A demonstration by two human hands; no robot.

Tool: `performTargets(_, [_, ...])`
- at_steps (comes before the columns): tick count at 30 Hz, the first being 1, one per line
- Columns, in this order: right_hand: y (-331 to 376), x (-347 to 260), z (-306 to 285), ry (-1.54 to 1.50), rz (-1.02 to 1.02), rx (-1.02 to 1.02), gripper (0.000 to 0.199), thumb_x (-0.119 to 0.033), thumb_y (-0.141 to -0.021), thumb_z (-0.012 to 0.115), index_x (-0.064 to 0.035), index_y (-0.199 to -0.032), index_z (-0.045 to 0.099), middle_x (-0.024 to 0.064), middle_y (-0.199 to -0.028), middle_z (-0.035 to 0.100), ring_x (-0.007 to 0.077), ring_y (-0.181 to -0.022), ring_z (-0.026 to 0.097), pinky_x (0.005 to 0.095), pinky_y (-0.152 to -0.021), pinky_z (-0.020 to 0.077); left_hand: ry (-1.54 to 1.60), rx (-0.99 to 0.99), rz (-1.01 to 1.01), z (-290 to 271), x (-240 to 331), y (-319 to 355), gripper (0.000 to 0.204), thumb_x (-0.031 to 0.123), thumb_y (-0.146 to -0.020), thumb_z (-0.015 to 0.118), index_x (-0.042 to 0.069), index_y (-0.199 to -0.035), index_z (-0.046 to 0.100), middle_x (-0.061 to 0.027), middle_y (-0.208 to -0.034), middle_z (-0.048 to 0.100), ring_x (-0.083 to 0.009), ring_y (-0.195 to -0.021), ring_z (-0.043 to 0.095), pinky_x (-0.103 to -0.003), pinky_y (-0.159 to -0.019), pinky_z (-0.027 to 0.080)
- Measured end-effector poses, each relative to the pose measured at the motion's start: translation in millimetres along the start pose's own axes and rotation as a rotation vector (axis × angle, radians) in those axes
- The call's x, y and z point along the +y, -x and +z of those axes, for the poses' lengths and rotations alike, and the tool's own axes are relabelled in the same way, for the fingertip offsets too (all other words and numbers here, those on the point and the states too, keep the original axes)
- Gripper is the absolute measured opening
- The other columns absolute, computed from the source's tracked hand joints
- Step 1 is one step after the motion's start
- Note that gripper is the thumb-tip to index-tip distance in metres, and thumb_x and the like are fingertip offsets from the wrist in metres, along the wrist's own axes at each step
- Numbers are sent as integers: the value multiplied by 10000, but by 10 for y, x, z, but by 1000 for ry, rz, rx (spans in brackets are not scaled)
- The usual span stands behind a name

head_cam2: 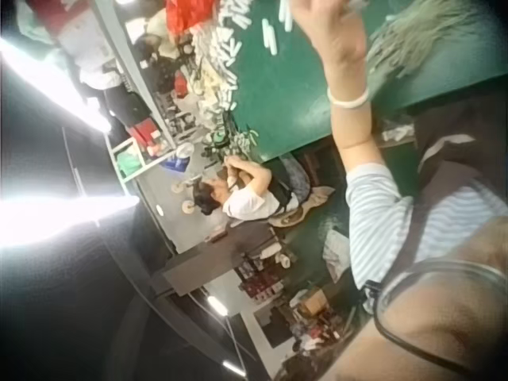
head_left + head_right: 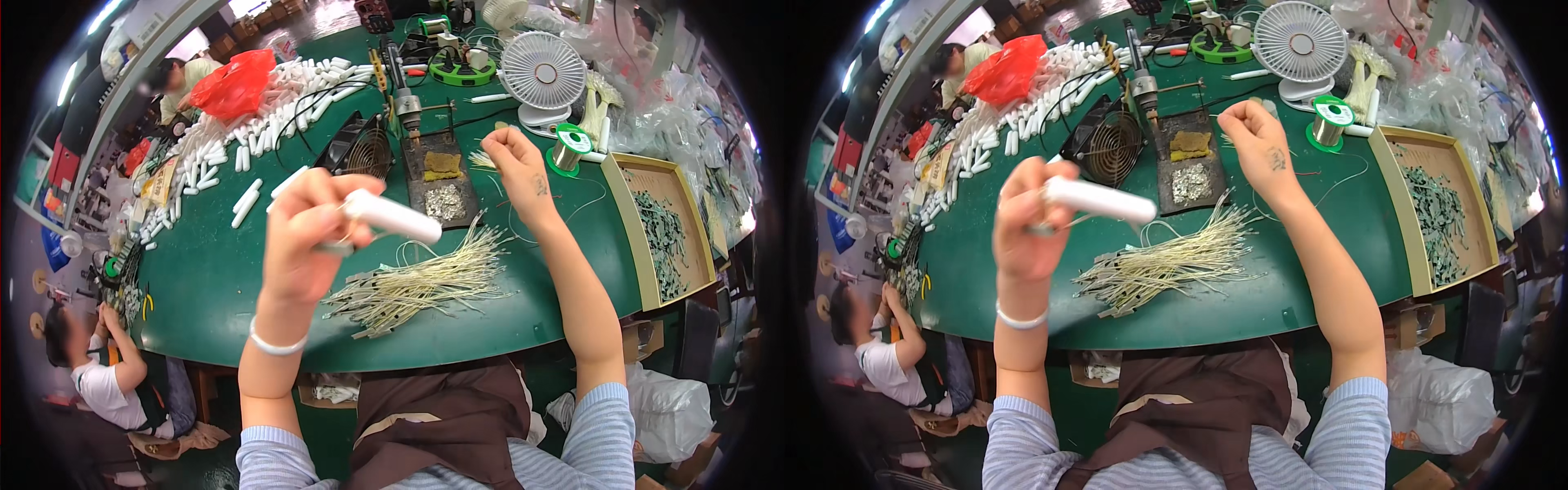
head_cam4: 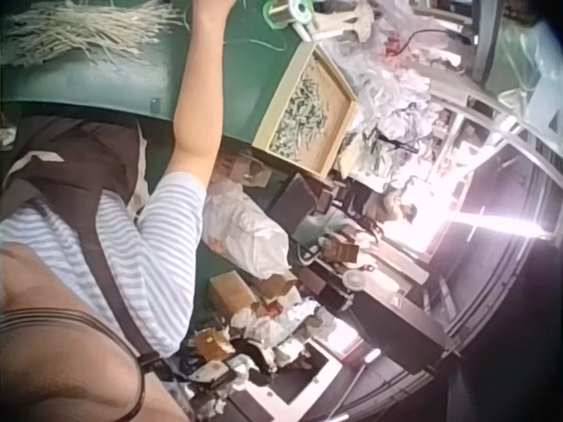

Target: Assembling small electronic parts by hand on a factory floor.

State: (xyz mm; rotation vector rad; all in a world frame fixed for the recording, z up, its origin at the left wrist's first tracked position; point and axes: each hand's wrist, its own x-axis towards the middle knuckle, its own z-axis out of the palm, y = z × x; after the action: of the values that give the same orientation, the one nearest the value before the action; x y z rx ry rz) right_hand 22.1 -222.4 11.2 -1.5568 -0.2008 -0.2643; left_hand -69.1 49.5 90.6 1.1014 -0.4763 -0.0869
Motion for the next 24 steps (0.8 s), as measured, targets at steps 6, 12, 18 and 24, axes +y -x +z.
performTargets(6, [52,23,7,-16,-35,-34,90,-189,-960,609,-100,-962,595,-119,-729,431,-19,-612,329,176,-515,226,132,-32,-187,-71,557,1013,189,-38,-735,690,-34,-715,502,-299,-871,659,-207,-591,700,-229,-479,545])
performTargets(12, [122,2,95,36,-53,-126,105,-209,-967,601,-115,-929,572,-122,-702,393,-21,-607,303,177,-514,213,-1222,-222,-669,-406,672,1883,55,11,-752,679,-2,-726,632,-139,-845,715,-208,-717,678,-310,-604,536])
performTargets(18, [259,-52,276,59,-115,-175,86,-75,-896,620,-32,-957,576,-105,-717,427,-6,-627,353,180,-549,272,-1544,226,-196,-743,398,1682,149,12,-807,662,0,-951,623,-144,-997,667,-314,-833,656,-368,-746,529])
performTargets(24, [458,-127,402,256,-153,-256,56,-22,-875,623,-20,-907,577,-103,-671,376,-1,-595,310,194,-535,260,-1698,91,239,-1221,-284,582,259,97,-827,704,25,-1070,648,-143,-1135,617,-320,-1059,589,-400,-912,476])
